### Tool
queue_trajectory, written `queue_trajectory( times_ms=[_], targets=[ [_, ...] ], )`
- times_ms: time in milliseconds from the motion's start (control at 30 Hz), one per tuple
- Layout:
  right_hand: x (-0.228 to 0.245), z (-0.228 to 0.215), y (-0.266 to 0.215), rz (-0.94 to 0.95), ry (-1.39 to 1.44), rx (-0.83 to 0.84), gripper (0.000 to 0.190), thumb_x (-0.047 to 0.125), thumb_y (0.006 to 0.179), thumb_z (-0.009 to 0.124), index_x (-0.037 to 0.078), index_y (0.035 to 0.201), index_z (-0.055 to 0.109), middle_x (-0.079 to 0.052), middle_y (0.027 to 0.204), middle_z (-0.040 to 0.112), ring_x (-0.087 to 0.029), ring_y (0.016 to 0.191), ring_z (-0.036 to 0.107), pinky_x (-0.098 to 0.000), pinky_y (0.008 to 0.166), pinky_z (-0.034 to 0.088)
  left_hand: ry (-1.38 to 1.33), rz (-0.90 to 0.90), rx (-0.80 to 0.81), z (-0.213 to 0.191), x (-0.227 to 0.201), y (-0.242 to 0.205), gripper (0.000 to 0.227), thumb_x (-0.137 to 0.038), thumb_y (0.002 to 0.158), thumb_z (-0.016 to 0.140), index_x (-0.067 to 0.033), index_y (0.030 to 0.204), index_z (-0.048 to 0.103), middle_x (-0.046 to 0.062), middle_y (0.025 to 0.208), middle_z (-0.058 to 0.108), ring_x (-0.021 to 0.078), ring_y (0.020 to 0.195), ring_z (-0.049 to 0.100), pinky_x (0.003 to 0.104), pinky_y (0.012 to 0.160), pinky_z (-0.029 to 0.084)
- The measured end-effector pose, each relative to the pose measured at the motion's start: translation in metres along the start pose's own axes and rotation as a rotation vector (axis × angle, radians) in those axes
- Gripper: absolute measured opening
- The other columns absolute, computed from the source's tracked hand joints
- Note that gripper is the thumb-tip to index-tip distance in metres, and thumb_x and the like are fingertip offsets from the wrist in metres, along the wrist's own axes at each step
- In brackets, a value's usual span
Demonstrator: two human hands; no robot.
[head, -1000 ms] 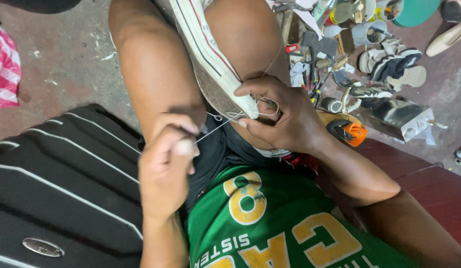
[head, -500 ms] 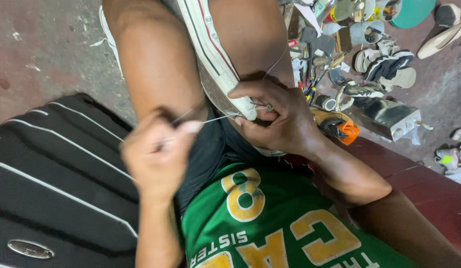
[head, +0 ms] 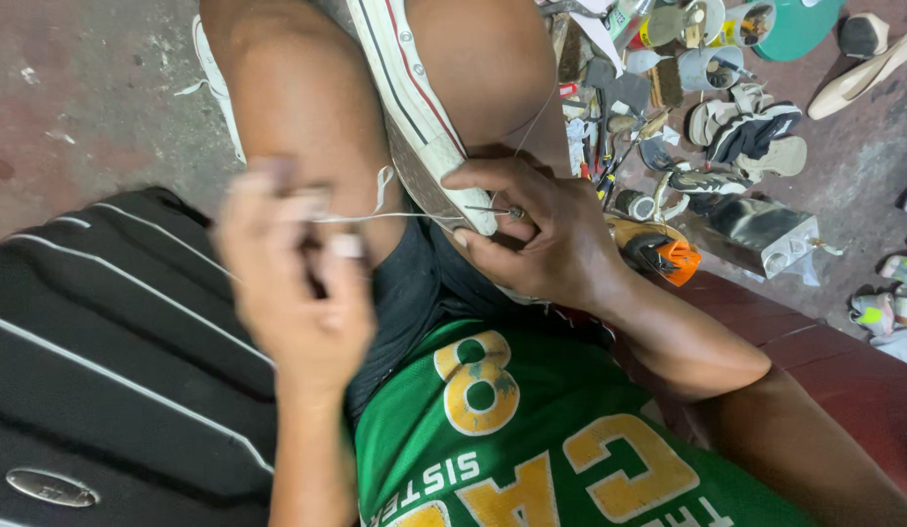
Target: The person sits on the floor and sews a white canvas shoe using a needle and white thread. They repeatedly push the needle through the shoe's sole and pull the thread tight to secure the stitching.
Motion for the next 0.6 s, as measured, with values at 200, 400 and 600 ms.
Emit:
queue_trajectory(
  times_ms=[200, 400, 600],
  targets=[
    [-0.023, -0.016, -0.019, 0.458, -0.365, 0.345, 0.107, 0.043, 0.074, 0.088, 0.021, 0.162, 0.032, -0.009, 0.097, 0.07, -0.026, 0.077, 0.072, -0.0402, 0.07, 0.06, 0.111, 0.222, 0.182, 0.036, -0.026, -0.004, 0.035, -0.017, 0.088, 0.086, -0.0043, 0.114, 0.065, 0.008, 0.094, 0.066, 0.0239, 0.082, 0.063, 0.035, 0.073, 0.052],
    [0.013, -0.043, -0.011, 0.082, -0.528, 0.286, 0.097, 0.047, 0.069, 0.088, 0.016, 0.152, 0.048, -0.009, 0.106, 0.066, -0.027, 0.085, 0.069, -0.0414, 0.067, 0.057, 0.092, 0.264, 0.157, 0.033, -0.025, -0.004, 0.018, -0.011, 0.089, 0.083, -0.0053, 0.098, 0.069, 0.009, 0.09, 0.063, 0.0249, 0.078, 0.063, 0.036, 0.07, 0.051],
    [0.016, -0.007, 0.006, -0.128, -0.401, 0.15, 0.083, 0.045, 0.076, 0.092, 0.014, 0.144, 0.054, -0.008, 0.127, 0.061, -0.023, 0.097, 0.071, -0.0356, 0.075, 0.059, -0.062, 0.158, 0.182, 0.027, -0.022, 0.001, 0.015, -0.003, 0.098, 0.075, -0.0016, 0.105, 0.062, 0.01, 0.11, 0.066, 0.0184, 0.075, 0.066, 0.031, 0.07, 0.054]
  ],
)
Point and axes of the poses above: each hand's wrist, its own y-axis towards the middle knuckle, its own z-axis out of the palm, x = y × z, the point moved 7 cm from there along y, towards the middle knuckle
